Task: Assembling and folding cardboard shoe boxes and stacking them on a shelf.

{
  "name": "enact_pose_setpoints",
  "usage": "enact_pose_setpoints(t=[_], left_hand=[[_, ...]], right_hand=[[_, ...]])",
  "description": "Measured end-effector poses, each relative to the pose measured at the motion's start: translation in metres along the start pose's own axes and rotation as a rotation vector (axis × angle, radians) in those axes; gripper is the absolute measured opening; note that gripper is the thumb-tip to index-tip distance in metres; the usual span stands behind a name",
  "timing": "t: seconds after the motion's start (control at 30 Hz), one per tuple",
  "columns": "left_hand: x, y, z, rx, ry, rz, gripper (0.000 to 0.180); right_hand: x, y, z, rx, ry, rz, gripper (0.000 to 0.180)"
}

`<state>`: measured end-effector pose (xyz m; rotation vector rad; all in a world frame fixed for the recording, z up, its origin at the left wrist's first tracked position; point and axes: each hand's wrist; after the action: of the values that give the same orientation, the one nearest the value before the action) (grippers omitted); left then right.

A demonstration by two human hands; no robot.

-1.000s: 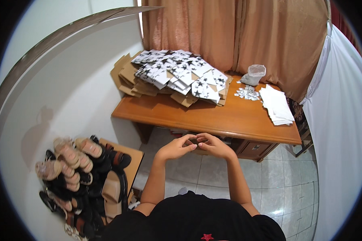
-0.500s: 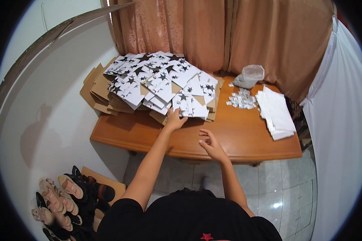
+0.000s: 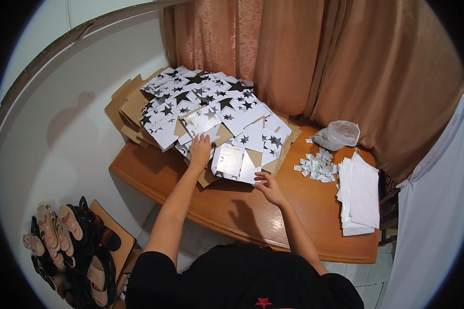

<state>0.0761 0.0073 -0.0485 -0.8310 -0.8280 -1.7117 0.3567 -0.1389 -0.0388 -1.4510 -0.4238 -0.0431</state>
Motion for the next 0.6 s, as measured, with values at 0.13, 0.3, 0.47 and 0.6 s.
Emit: enact_pose_setpoints(t=[0.13, 0.3, 0.47, 0.6], left_hand=[[0.057, 0.014, 0.025, 0.095, 0.183, -0.33, 0.018], [0.107, 0.041, 0.038, 0.125, 0.493, -0.603, 0.018], [0.143, 0.058, 0.032, 0.147, 0.654, -1.018, 0.026], [0.184, 0.093, 0.008, 0.147, 0.592, -1.47, 0.028]], right_hand=[[0.005, 0.005, 0.008, -0.017, 0.018, 0.049, 0.039], [0.005, 0.013, 0.008, -0.033, 0.155, 0.083, 0.041], [0.012, -0.015, 0.002, -0.091, 0.371, 0.186, 0.052], [0.026, -0.04, -0.009, -0.21, 0.791, -0.155, 0.069]])
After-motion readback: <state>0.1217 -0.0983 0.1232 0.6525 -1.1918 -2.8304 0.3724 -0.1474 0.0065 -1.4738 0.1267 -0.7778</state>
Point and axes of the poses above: each hand's wrist, its own z-axis towards the middle knuckle, its own x-axis out of the back of the hand, y = z × x, and after that the axes turned 6 degrees about -z, right-handed
